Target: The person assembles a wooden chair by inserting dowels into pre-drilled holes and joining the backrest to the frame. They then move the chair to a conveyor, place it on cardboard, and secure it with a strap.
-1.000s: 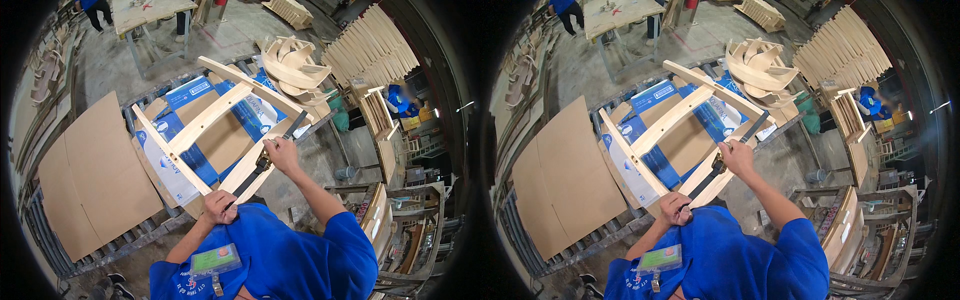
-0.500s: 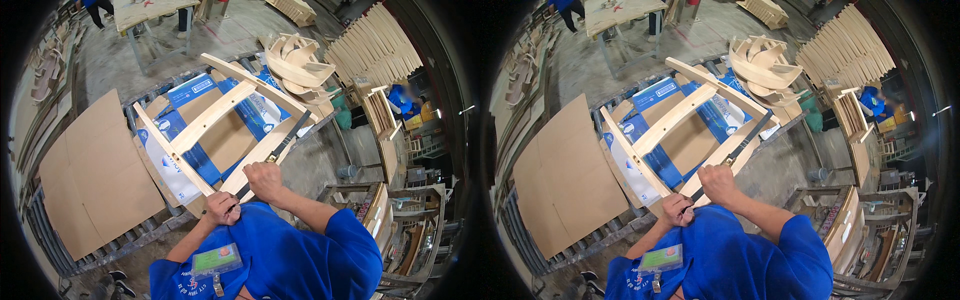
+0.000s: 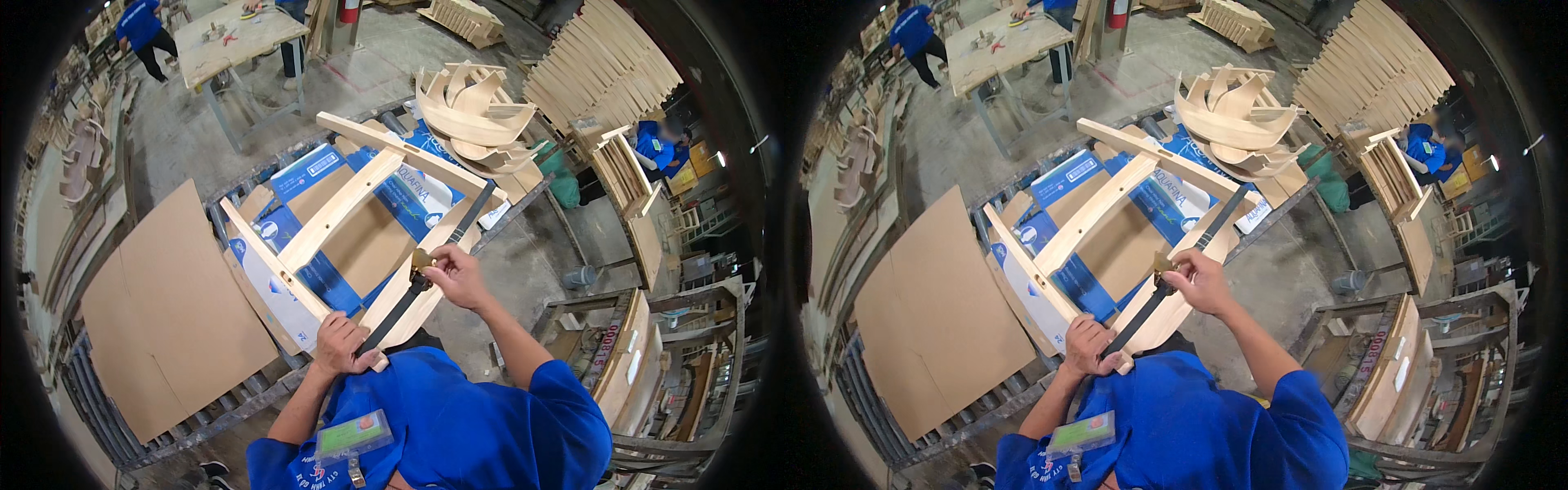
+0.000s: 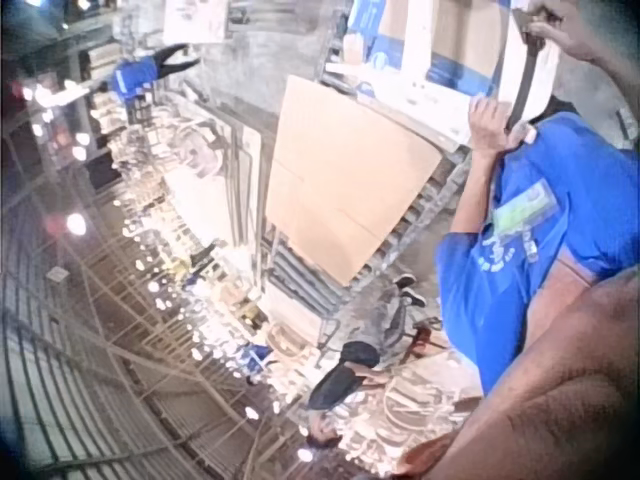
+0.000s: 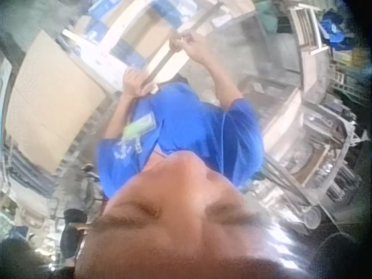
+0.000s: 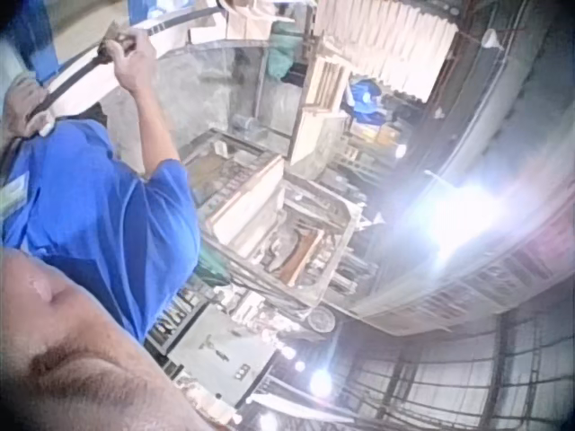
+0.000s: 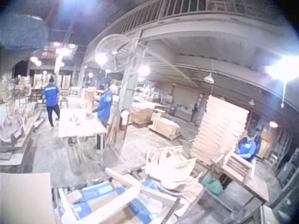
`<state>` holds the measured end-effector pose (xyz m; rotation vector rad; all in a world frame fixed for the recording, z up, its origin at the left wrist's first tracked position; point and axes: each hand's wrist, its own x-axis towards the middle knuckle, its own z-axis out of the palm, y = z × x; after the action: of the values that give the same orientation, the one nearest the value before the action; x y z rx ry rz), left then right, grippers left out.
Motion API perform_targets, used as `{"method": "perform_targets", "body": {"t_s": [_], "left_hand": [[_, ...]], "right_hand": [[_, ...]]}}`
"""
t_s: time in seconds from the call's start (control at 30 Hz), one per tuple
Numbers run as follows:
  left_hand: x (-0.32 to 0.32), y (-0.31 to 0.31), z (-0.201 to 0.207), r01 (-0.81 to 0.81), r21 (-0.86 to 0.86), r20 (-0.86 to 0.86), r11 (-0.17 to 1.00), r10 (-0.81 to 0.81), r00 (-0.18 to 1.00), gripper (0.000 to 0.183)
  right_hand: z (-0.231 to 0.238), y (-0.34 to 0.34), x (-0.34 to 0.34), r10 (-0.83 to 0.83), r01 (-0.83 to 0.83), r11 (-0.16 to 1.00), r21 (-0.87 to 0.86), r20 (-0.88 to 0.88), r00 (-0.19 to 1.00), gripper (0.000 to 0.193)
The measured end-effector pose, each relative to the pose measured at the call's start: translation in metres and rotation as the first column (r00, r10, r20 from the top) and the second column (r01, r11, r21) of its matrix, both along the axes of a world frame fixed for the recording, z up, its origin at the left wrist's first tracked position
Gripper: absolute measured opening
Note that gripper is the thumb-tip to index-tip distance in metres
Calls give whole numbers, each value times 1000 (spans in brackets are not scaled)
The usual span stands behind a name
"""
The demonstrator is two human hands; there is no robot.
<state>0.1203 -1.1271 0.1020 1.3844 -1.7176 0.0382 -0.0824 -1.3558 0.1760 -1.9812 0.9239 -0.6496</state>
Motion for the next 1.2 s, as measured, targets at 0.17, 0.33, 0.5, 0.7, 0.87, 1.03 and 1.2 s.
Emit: {"method": "perform_targets", "body": {"t_s": [0.17,0.33,0.5,0.7,0.87,1.03,1.2], "left_hand": [[-10,-30,11,119,-21,-1,993,-119,993,32],[-27,-82,79,71,-32,19,997,-70,997,23],[-52,-177,198,-39,106,23,994,37,999,42],[-91,-271,260,-167,326,284,931,72,956,73],[-102,-335,263,-106,269,407,957,-13,913,61],[-117,-373,276,-110,279,654,954,-105,749,38],[-126,-385,277,-85,288,649,954,-129,750,40]], "right_hand": [[-116,-25,-90,-538,539,818,198,-64,840,44],[-173,7,-81,-516,405,226,886,-244,821,53],[-183,2,-107,-458,14,239,971,100,883,36],[-158,3,-83,-573,49,305,951,142,807,33],[-153,2,-70,-763,184,187,965,25,646,56],[-146,-4,-76,-822,61,158,986,97,561,63],[-144,-5,-80,-859,22,125,992,97,503,67]]}}
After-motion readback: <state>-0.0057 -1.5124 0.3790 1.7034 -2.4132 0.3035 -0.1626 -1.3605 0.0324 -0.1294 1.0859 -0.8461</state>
